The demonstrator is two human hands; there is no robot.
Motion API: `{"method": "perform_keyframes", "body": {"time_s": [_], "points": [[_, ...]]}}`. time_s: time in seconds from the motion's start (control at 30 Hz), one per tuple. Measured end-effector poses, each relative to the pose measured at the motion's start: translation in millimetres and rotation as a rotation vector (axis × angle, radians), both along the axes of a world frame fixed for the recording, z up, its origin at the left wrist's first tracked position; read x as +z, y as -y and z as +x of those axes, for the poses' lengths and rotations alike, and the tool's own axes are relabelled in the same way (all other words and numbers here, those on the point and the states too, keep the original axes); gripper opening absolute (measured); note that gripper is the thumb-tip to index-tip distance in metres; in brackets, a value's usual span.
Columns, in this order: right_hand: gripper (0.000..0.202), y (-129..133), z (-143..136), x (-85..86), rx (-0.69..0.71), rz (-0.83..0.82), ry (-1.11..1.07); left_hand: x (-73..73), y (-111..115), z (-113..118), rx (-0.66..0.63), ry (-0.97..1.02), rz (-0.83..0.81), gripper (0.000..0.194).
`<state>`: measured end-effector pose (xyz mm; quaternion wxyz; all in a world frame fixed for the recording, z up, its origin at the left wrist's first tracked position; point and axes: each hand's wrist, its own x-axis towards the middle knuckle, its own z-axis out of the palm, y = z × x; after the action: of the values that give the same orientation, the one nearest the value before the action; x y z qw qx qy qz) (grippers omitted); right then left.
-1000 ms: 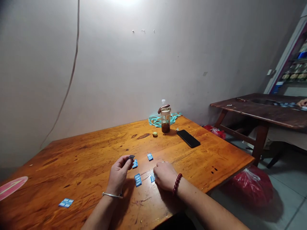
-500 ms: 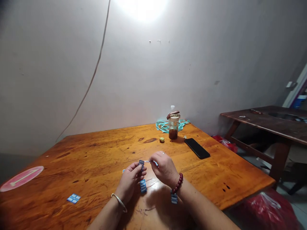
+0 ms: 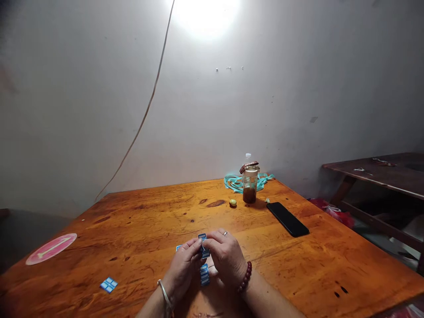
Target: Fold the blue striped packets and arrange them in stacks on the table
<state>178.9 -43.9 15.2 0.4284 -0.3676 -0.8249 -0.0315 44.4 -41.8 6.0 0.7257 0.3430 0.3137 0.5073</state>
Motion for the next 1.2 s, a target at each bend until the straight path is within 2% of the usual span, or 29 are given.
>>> {"method": "perform_keyframes", "body": {"time_s": [0.2, 0.33, 0.53, 0.67, 0.77, 0.87, 1.0, 1.2], "points": [[0.021, 0, 3, 1.8, 0.043, -0.05, -0.059, 1.3, -1, 1, 0.068, 0.045, -0.074, 0.013], [0.019, 1, 3, 1.1, 0.05, -0.125, -0.128, 5.2, -1, 1, 0.116, -0.031, -0.063, 0.016], [0.019, 0, -2, -0.8, 0.022, -0.371, -0.384, 3.0, -7, -3, 0.251, -0.223, 0.014, 0.014], [0.019, -1, -6, -3.8, 0.095, -0.621, -0.56, 3.2, -9, -6, 0.337, -0.331, 0.109, 0.017], [0.022, -2, -7, -5.8, 0.141, -0.76, -0.575, 4.2, -9, -6, 0.356, -0.372, 0.157, 0.016], [0.03, -2, -6, -7.5, 0.13, -0.74, -0.478, 4.9, -8, -5, 0.361, -0.38, 0.173, 0.015], [0.036, -2, -7, -12.0, 0.004, -0.612, -0.361, 5.0, -7, -4, 0.362, -0.354, 0.149, 0.015], [0.035, -3, -12, -16.9, -0.131, -0.602, -0.348, 3.4, -5, 0, 0.329, -0.247, 0.046, 0.018]]}}
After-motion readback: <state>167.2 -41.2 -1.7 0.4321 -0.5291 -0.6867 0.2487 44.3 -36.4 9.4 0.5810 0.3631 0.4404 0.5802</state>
